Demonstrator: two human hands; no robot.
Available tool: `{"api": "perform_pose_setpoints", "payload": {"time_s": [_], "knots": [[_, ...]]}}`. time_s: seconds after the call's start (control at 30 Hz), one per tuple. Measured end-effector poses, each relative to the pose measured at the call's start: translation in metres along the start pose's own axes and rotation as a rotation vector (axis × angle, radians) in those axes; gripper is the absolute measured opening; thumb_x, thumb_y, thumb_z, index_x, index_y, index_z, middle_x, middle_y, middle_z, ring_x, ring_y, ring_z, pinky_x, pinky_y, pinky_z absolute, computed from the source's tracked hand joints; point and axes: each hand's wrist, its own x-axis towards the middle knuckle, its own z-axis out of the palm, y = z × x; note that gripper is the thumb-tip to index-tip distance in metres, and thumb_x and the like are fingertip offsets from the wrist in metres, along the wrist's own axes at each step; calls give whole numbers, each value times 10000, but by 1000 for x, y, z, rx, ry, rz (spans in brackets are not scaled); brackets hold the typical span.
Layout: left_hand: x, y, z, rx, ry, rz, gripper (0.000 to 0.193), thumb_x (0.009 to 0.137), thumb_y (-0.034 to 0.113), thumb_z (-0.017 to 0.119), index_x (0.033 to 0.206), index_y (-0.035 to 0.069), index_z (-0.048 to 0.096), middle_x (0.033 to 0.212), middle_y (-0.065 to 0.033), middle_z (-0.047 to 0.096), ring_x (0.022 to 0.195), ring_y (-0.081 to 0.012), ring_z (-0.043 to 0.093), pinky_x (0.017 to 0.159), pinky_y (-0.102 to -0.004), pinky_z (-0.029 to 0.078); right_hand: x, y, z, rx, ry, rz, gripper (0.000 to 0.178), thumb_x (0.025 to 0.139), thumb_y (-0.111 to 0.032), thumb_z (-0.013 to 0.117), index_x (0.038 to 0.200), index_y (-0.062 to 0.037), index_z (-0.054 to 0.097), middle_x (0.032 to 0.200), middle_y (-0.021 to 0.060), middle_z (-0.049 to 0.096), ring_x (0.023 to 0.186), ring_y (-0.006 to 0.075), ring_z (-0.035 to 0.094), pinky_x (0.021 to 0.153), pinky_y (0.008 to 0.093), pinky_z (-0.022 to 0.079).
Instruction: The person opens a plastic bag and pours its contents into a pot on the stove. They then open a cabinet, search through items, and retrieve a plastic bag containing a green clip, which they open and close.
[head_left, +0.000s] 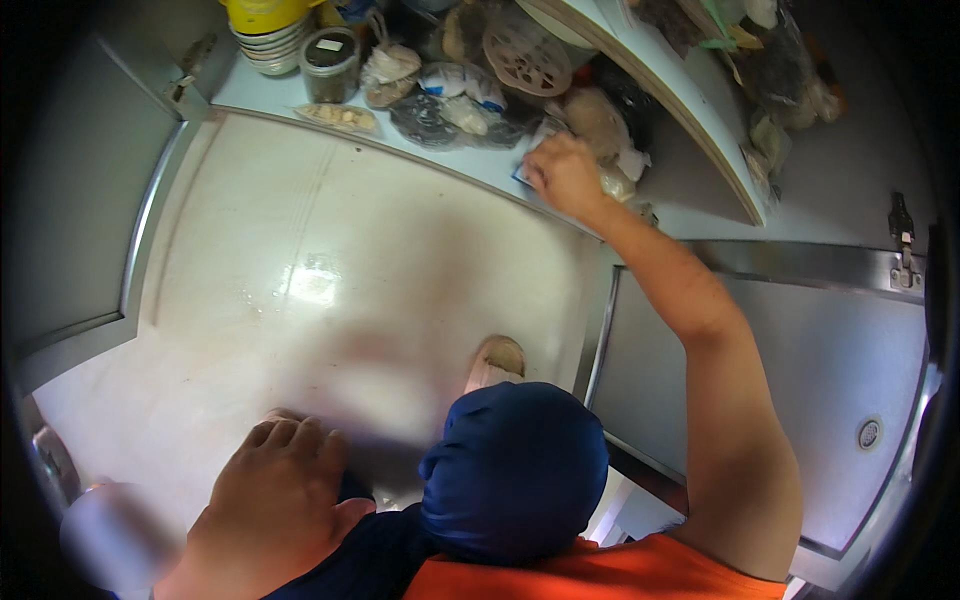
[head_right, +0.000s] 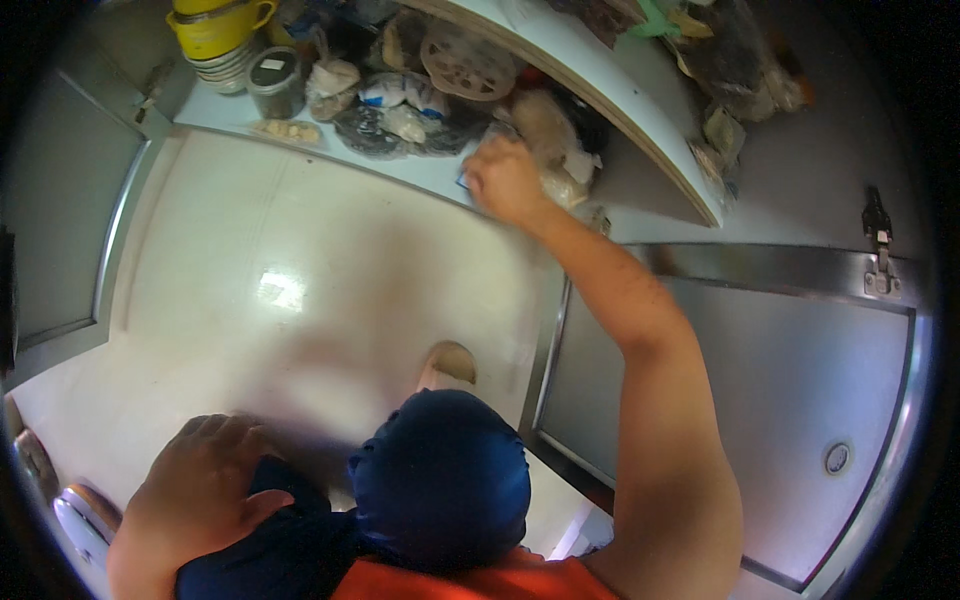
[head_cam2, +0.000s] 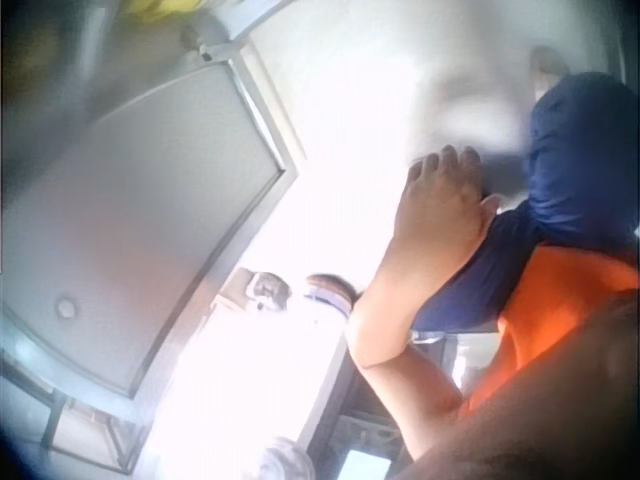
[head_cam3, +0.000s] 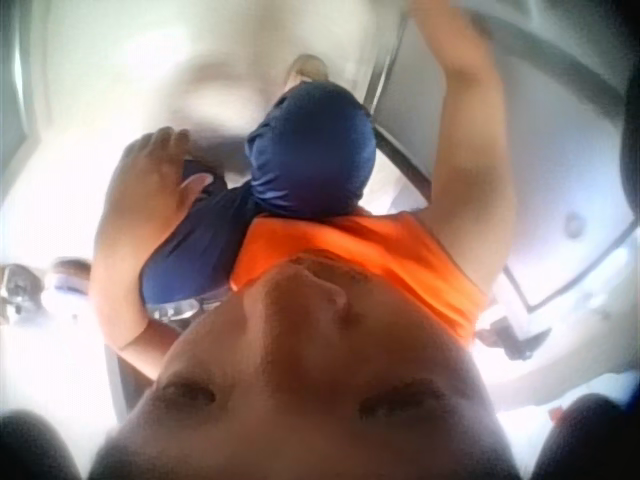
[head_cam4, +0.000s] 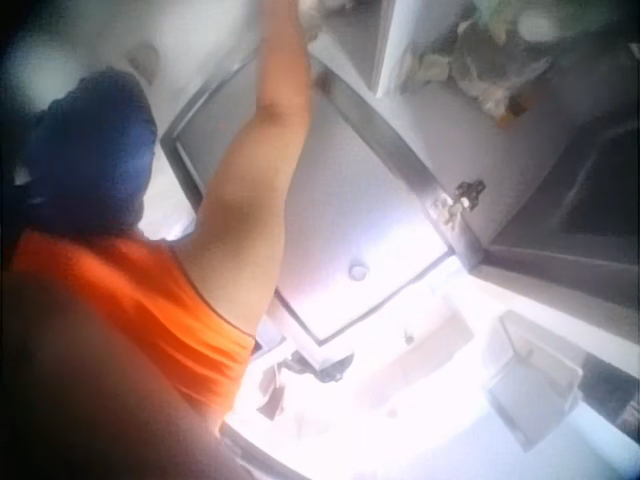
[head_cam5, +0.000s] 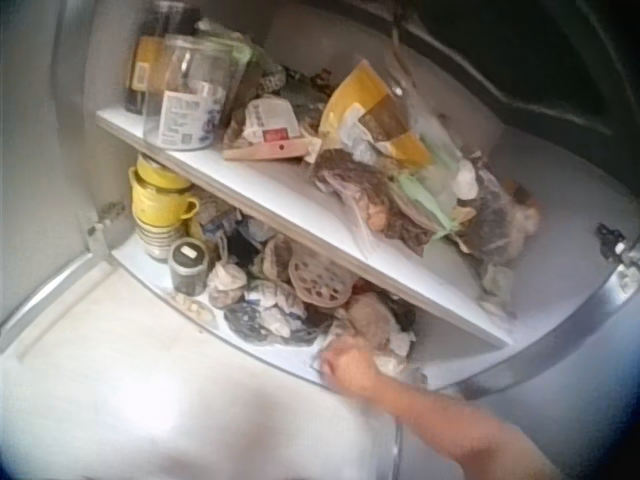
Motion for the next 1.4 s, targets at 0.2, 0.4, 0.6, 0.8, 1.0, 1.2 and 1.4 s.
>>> {"api": "perform_pose_setpoints", "payload": {"time_s": [0.2,0.4,0.6,0.8,1.0,1.2,1.4], "knots": [[-3,-4,3,0,-164,11,467,898,414,641,1073,-19,632,1108,-194,634,1083,-363,592,990,-430,442,6,-75,19,200,-213,-291,268,819,-179,696,1072,-92,680,991,84,657,972,307,621,847,425,506],[-1,-3,9,-15,-173,48,479,919,442,602,1087,-7,591,1055,-188,636,1054,-351,612,947,-425,455,40,-121,4,158,-527,-204,370,857,-210,676,1208,-109,620,1123,105,629,1055,325,620,888,429,519],[-2,4,13,12,-180,66,480,913,443,611,1110,6,584,1058,-178,641,1049,-334,623,915,-444,467,77,-172,2,138,-595,-271,370,851,-240,663,1184,-88,615,1129,124,623,1061,332,623,885,451,517],[-5,6,11,29,-172,55,462,913,433,618,1106,14,587,1053,-167,645,1030,-333,631,909,-449,471,144,-181,20,271,163,182,409,828,-215,711,1187,-42,621,1172,144,631,1083,349,622,881,461,520],[-8,6,9,32,-157,66,459,920,432,612,1083,3,590,1032,-172,641,1021,-344,628,925,-446,464,163,-161,68,526,109,534,280,830,-174,710,1074,-37,708,1013,181,698,910,329,687,791,410,536],[-15,-2,8,-2,-163,61,454,923,439,606,1043,1,586,1013,-176,638,1011,-349,625,931,-427,464,120,-159,72,977,341,547,178,856,-134,709,992,-21,726,748,40,665,660,148,599,635,278,480],[-13,-6,7,-39,-142,99,449,923,446,602,1020,8,590,1016,-180,639,1018,-352,624,926,-438,468,32,-122,43,1656,253,911,156,905,-90,667,1056,-53,678,764,-42,594,642,55,508,544,220,398]]}}
